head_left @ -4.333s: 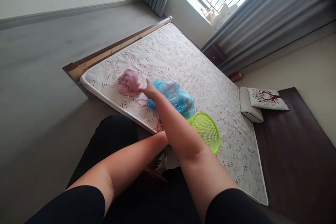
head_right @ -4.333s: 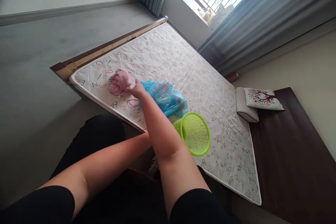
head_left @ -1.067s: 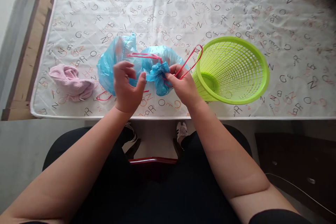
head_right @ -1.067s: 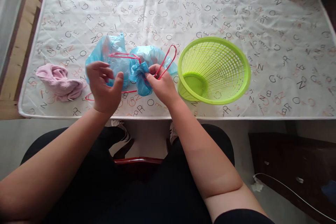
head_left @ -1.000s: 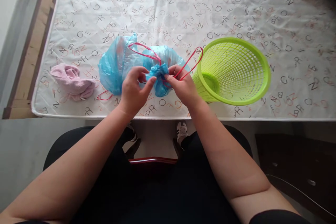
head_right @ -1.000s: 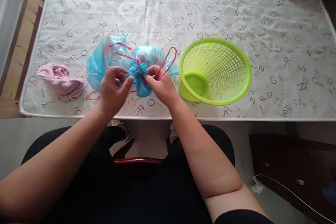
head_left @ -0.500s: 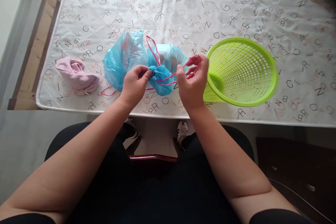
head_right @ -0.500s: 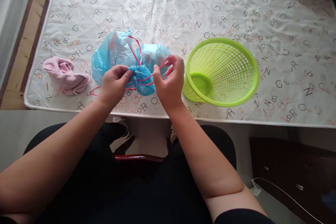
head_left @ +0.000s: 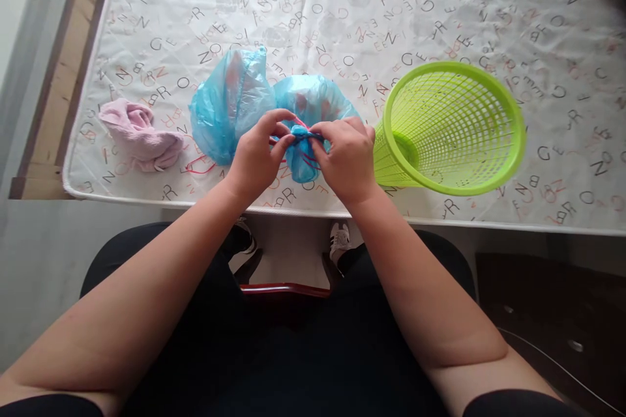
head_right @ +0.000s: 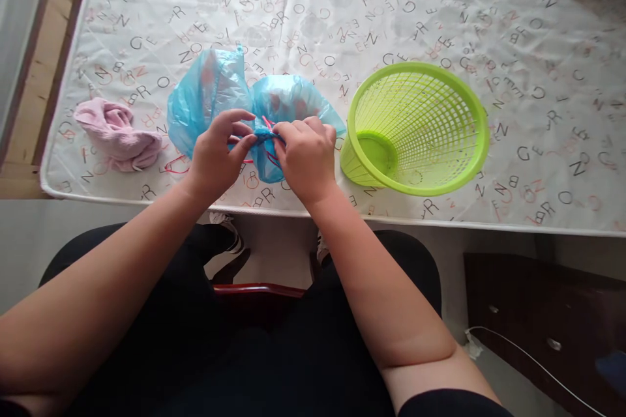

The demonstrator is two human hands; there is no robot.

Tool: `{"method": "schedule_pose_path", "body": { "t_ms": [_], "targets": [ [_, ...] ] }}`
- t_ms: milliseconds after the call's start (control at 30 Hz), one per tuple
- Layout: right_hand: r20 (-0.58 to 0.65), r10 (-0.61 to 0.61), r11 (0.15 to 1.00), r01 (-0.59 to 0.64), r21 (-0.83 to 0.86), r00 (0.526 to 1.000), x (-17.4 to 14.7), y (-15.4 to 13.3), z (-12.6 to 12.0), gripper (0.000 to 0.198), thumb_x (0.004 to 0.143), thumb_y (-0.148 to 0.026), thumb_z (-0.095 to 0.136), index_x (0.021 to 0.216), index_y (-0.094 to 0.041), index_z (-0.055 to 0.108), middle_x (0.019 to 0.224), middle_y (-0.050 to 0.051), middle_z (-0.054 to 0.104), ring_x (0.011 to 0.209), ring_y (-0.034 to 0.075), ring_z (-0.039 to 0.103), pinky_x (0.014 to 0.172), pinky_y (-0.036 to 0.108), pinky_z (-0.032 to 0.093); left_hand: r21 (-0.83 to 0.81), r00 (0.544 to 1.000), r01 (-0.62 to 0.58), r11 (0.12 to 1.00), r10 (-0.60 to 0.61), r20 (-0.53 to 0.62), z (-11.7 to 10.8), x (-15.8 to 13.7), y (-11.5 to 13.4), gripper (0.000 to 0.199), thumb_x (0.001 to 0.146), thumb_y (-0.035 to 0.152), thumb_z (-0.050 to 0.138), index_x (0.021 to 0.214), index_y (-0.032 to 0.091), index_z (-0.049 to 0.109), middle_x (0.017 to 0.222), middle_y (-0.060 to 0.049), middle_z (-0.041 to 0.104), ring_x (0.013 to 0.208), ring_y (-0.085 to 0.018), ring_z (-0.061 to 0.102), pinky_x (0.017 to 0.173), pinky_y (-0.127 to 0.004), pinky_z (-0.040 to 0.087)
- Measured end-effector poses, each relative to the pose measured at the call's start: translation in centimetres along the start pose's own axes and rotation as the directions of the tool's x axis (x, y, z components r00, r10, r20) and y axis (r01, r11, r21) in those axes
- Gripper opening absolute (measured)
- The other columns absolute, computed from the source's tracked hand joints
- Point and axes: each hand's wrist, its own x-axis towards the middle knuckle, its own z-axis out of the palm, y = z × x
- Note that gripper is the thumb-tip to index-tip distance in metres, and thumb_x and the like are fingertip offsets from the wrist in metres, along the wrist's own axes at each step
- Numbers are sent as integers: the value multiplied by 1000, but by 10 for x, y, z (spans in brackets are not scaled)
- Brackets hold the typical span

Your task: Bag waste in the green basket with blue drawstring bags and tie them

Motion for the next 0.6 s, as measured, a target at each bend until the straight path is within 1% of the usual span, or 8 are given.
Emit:
{"method": "schedule_pose_path", "body": {
  "t_ms": [100,200,233,300,367,400,467,600],
  "targets": [
    [33,28,993,-32,115,999,1,10,-1,25,107,-42,58,96,-24,73,98,8,74,115,30,60,109,50,43,9,1000,1,1000,-1,-1,-3,3,-6,16,97,23,76,112,27,72,95,-2,72,94,-18,70,90,-33,58],
    [72,29,978,-43,202,997,3,16,2,27,106,-45,59,94,-24,72,97,8,73,109,29,62,105,47,46,52,999,-45,998,44,27,-3,5,-11,3,97,23,75,98,26,74,97,-4,71,100,-21,69,95,-38,57],
    [82,26,974,-44,221,996,3,17,3,27,106,-45,59,94,-24,72,97,8,73,107,28,62,104,46,47,73,997,-71,995,69,27,-2,5,-11,4,97,23,74,96,26,75,98,-5,71,102,-22,68,98,-39,56],
    [94,24,968,-47,245,995,5,17,6,27,106,-44,58,94,-24,71,99,8,72,105,27,63,103,45,48,116,992,-123,986,123,8,-1,4,-10,6,98,23,73,95,27,77,101,-6,70,105,-23,68,104,-42,55],
    [101,28,963,-54,264,995,7,16,7,25,107,-42,58,94,-24,70,99,8,71,104,26,62,103,44,48,154,988,-155,976,157,0,0,2,-9,1,95,27,78,96,28,78,104,-6,69,108,-25,67,107,-44,53],
    [105,30,960,-58,275,994,8,15,7,24,107,-42,58,95,-24,69,99,8,71,105,26,62,103,44,48,170,987,-162,972,163,7,0,1,-9,6,92,29,82,97,28,79,105,-6,69,109,-25,67,108,-45,53],
    [123,30,953,-65,297,992,9,15,7,22,106,-40,58,95,-24,68,99,7,70,106,25,62,103,42,49,188,986,-164,968,160,35,1,1,-9,13,88,30,86,98,28,79,105,-5,69,108,-25,66,106,-44,53],
    [119,22,959,-55,278,993,9,16,3,18,106,-33,54,98,-24,68,101,7,68,105,25,62,104,43,50,181,990,-140,973,131,60,1,1,-11,4,93,29,81,96,26,79,100,-5,71,104,-23,67,100,-38,55]
  ]
}}
